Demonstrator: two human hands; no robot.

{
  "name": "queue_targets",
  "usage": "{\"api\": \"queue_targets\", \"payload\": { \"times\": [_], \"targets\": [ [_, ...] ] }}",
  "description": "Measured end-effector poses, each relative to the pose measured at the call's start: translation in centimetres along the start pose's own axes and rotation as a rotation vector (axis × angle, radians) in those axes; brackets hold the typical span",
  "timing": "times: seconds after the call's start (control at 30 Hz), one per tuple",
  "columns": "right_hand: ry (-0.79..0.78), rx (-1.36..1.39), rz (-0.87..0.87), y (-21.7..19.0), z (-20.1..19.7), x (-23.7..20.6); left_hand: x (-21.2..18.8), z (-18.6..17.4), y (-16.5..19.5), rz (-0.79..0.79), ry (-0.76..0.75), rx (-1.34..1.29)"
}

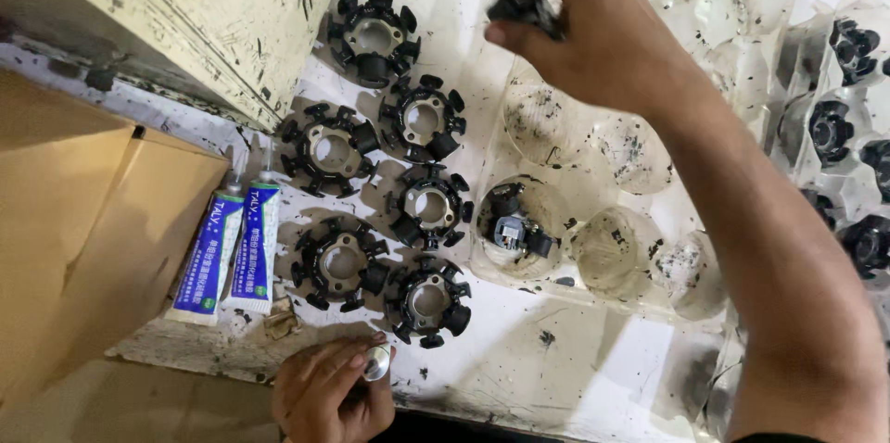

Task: The person picks up black clutch shoe hub assemblies from a tray, squeezes adhesive from a small tube onto them, and presses small black pad components onto the glued spots, placing finished assemblies back on the bench. They repeat this for several hubs, occasionally repositioning parts on the work surface.

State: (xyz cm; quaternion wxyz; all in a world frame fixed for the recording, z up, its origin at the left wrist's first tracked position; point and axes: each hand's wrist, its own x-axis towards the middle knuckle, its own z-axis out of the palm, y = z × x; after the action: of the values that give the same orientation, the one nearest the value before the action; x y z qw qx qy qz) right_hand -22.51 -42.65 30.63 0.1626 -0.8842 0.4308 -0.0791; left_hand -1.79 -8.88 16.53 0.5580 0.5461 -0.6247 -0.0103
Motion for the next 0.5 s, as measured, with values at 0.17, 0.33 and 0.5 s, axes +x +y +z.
{"api": "queue_targets", "payload": {
  "times": [0.17,0.33,0.5],
  "targets": [
    [-0.015,-0.063,0.092,-0.9,0.4,-6.4,0.6,-0.4,1.0,0.006,-0.049,0.013],
    [-0.034,-0.096,0.199,-0.3,2.3,-7.4,0.1,-0.4,1.3,0.026,-0.018,-0.031],
    [-0.051,-0.197,0.201,-0.2,3.7,-6.5,-0.5,-0.4,0.9,-0.026,-0.066,-0.010]
  ]
}}
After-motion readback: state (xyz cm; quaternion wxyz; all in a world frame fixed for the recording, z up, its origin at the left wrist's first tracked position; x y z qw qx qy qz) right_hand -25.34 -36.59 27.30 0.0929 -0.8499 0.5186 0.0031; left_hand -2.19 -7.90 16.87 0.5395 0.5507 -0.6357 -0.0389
